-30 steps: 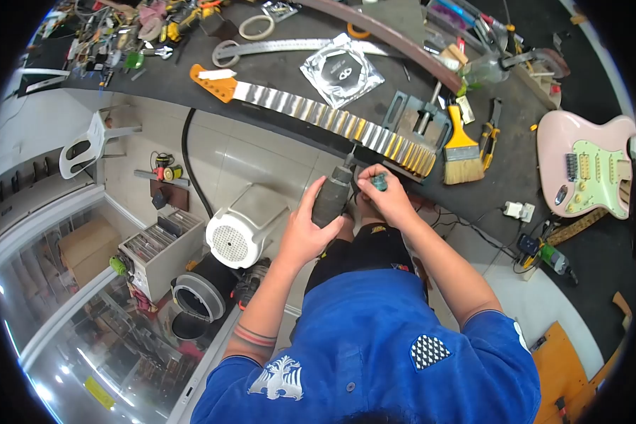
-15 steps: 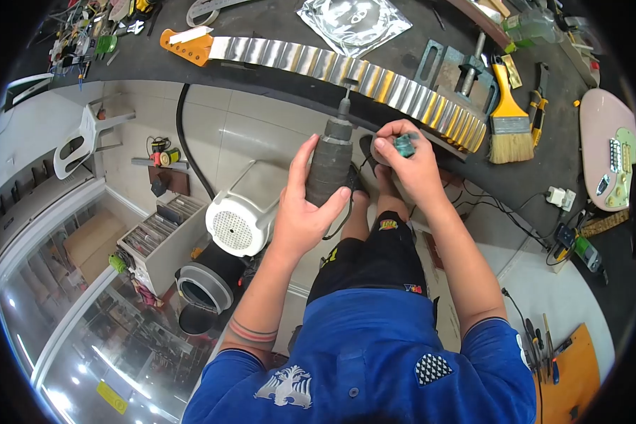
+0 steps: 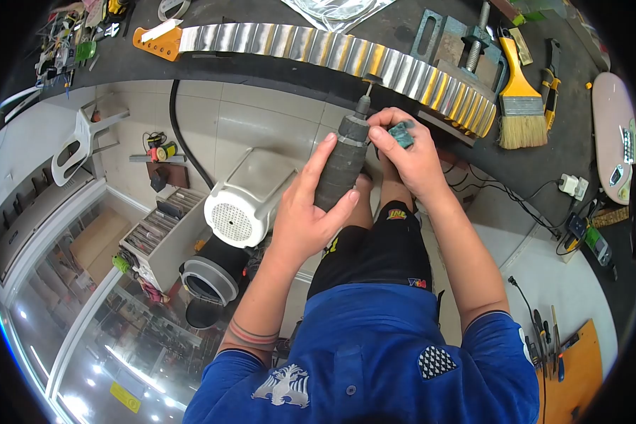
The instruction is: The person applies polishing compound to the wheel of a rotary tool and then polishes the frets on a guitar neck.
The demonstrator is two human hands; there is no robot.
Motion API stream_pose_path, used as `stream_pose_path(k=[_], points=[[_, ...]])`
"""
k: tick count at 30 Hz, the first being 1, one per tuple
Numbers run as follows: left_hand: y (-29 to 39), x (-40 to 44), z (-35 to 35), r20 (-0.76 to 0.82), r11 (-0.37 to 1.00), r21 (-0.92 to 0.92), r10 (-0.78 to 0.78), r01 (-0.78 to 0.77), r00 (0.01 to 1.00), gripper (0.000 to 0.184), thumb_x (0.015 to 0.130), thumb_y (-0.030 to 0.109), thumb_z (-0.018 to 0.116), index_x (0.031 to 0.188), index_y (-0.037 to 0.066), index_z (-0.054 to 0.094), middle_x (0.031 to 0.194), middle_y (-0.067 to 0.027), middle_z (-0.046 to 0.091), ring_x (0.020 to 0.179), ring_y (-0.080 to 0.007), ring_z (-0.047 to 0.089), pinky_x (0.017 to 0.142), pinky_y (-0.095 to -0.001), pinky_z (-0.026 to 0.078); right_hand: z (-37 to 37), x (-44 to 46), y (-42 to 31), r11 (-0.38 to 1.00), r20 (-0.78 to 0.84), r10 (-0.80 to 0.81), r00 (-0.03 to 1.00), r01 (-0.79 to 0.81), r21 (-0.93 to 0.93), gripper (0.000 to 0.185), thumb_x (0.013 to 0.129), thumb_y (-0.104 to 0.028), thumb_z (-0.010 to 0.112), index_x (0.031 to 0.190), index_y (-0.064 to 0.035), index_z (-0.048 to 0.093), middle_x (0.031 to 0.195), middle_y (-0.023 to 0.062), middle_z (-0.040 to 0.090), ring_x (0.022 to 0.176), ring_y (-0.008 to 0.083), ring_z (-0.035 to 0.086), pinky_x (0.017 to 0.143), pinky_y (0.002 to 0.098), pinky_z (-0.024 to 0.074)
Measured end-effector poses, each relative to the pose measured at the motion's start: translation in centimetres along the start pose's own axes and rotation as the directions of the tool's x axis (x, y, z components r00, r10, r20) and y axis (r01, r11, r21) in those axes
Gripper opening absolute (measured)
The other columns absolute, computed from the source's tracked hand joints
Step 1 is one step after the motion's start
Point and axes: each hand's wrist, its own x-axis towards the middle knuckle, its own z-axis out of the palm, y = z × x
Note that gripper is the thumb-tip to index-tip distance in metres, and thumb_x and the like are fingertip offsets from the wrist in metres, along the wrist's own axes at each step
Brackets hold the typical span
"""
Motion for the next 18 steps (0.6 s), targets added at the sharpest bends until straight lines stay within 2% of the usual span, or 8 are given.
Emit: stream_pose_path(k=[2,5,8,14,18], points=[[-0.27,0.09,0.26,-0.031,1.000,0.002,0.011,-0.011,0.999,0.090,0.101,0.015,0.089,0.181,0.010,0.049,0.154,-0.0261,0.076,0.134,-0.0427,0.080,0.112,-0.0487,0.062,0.12,-0.04,0.00,1.000,-0.006,-0.010,1.000,0.010,-0.019,0.032,0.112,-0.031,0.085,0.122,-0.0012,0.080,0.110,0.0010,0.079,0.104,0.0092,0.070,0.096,0.0299,0.0564],[0.14,0.16,-0.12,0.035,0.998,-0.023,-0.059,0.059,0.998,0.093,0.101,0.004,0.088,0.183,0.008,0.045,0.172,-0.0227,0.065,0.150,-0.0331,0.071,0.122,-0.0437,0.057,0.18,-0.09,0.08,1.000,-0.022,-0.013,1.000,0.012,-0.025,0.033,0.112,-0.032,0.085,0.122,-0.0011,0.080,0.110,0.0010,0.079,0.104,0.0094,0.070,0.096,0.0298,0.0564],[0.01,0.76,0.13,0.014,1.000,0.010,0.026,-0.026,1.000,0.092,0.100,0.004,0.088,0.183,0.007,0.046,0.173,-0.0218,0.065,0.151,-0.0329,0.071,0.122,-0.0443,0.058,0.18,-0.07,0.21,1.000,-0.042,0.006,0.999,-0.005,0.021,0.033,0.112,-0.032,0.085,0.123,-0.0013,0.080,0.110,0.0014,0.079,0.104,0.0096,0.070,0.096,0.0298,0.0564],[0.40,0.26,0.03,0.017,0.999,0.011,-0.035,0.035,0.999,0.092,0.100,0.003,0.088,0.182,0.007,0.047,0.176,-0.0215,0.063,0.153,-0.0327,0.070,0.124,-0.0443,0.056,0.24,-0.07,0.05,1.000,-0.040,0.008,0.999,-0.008,-0.003,0.033,0.111,-0.032,0.086,0.123,-0.0020,0.080,0.110,0.0015,0.079,0.104,0.0097,0.070,0.096,0.0298,0.0562],[0.31,0.98,0.21,0.019,1.000,-0.004,-0.012,0.012,1.000,0.093,0.100,0.003,0.089,0.182,0.007,0.047,0.177,-0.0221,0.062,0.153,-0.0335,0.069,0.125,-0.0448,0.056,0.16,0.08,0.04,1.000,-0.062,0.013,0.998,-0.011,0.028,0.033,0.111,-0.033,0.086,0.122,-0.0027,0.080,0.110,0.0008,0.078,0.104,0.0096,0.070,0.096,0.0298,0.0560]])
